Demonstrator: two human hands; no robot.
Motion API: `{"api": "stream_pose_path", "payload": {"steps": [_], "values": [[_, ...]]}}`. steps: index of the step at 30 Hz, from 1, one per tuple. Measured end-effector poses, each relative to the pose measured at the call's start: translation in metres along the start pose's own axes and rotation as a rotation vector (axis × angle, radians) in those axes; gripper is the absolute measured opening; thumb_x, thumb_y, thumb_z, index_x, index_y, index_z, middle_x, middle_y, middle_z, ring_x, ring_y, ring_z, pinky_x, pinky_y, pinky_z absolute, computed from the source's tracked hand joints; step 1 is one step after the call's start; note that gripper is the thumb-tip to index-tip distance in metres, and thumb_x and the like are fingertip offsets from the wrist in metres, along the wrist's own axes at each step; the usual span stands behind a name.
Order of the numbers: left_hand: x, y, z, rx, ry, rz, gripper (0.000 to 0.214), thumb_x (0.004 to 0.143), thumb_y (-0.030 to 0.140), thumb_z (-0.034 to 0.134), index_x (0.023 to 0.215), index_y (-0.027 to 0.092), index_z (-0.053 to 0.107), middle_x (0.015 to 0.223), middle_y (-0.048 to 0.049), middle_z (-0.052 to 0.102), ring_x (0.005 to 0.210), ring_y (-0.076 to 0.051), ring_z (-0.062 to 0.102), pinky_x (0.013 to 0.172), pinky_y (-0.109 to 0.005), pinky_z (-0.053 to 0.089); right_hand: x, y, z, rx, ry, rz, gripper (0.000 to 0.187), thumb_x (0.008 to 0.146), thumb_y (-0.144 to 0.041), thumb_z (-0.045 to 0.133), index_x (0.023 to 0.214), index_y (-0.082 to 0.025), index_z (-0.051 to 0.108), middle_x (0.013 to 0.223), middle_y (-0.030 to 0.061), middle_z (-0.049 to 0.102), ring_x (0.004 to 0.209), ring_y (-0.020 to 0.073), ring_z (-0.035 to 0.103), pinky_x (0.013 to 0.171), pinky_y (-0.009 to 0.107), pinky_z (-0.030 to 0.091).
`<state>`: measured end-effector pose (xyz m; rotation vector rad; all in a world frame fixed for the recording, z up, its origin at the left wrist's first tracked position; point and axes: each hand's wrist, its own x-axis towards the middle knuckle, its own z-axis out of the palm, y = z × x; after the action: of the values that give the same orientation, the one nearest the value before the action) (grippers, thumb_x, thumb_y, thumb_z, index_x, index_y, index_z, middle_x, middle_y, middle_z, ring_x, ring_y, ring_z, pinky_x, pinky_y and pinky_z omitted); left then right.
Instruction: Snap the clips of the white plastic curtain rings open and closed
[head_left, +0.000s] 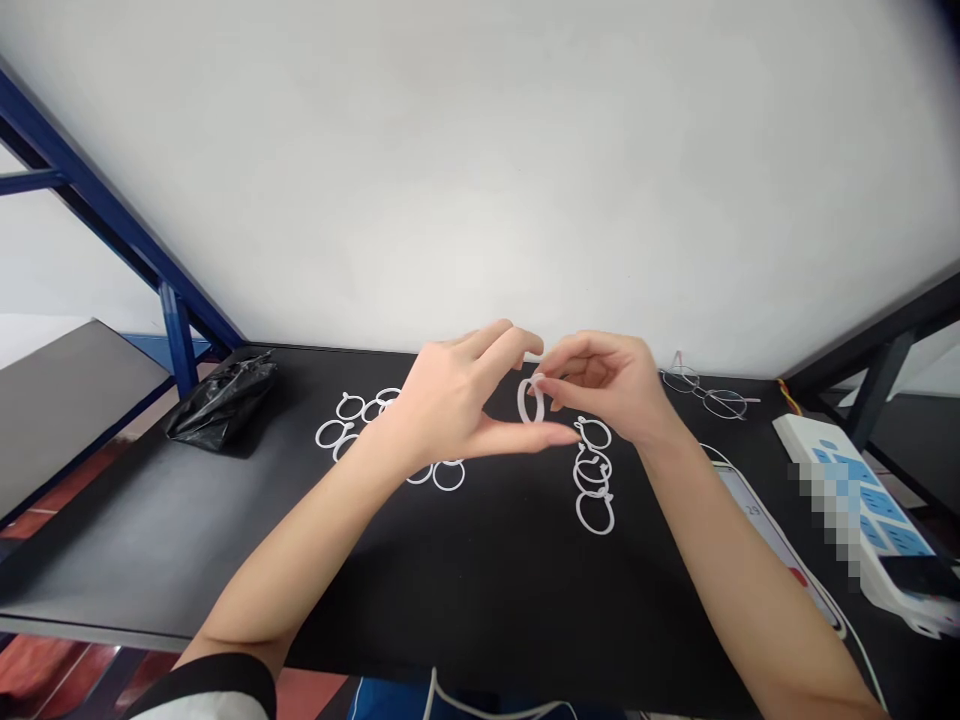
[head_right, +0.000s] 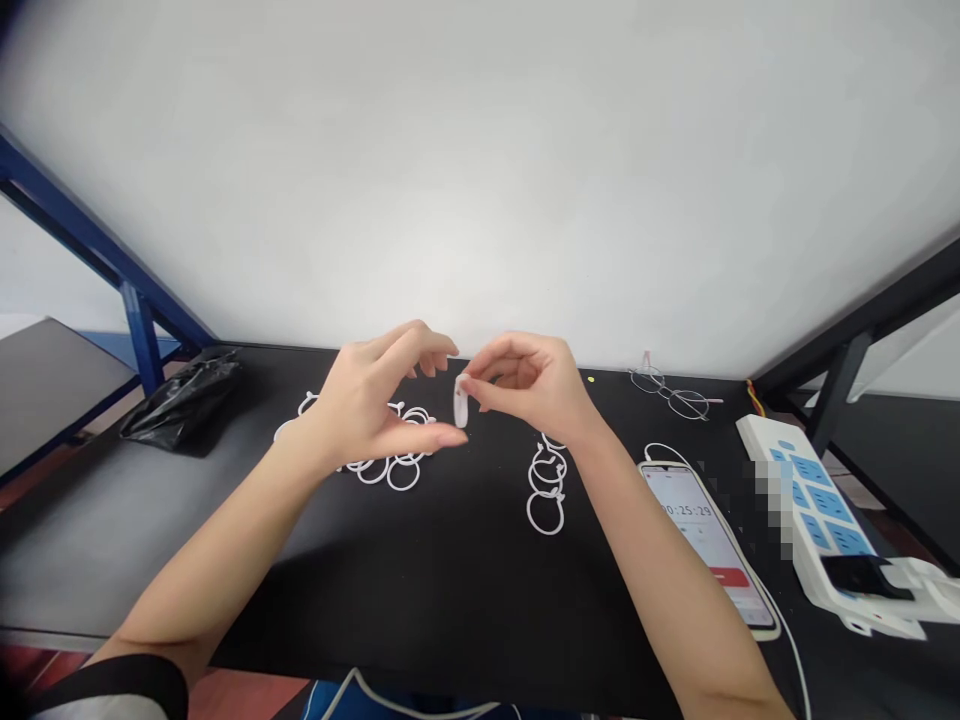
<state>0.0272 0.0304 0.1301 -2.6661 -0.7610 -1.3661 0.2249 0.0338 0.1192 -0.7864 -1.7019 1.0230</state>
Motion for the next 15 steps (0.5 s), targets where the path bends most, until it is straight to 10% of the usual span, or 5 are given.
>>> {"api": "stream_pose_path", "payload": {"steps": [5,15], "values": [[-0.001,0.021,-0.003,-0.167,0.057,-0.005,0.083,0.068,0.074,0.062,0.127,0.018,0.044,0.104,-0.0105,0.066,0.078,-0.017,0.065,0.058,-0.026,0.052,-0.024,-0.047,0.015,0.0,0.166,-0.31,0.016,0.073,-0.019,0.077,0.072,-0.023,0.062,0.074,-0.0001,0.07,0.061,0.0135,0.067,0.048,0.024,0.057],[0.002,0.032,-0.013,-0.443,0.266,0.131,0.039,0.077,0.042,0.073,0.103,0.016,0.059,0.061,0.0016,0.061,0.051,-0.009,0.055,0.05,-0.021,0.05,-0.032,-0.062,0.019,-0.191,0.147,-0.496,0.016,0.076,-0.013,0.073,0.084,-0.025,0.065,0.076,-0.0001,0.073,0.065,0.0166,0.071,0.053,0.027,0.062]]}}
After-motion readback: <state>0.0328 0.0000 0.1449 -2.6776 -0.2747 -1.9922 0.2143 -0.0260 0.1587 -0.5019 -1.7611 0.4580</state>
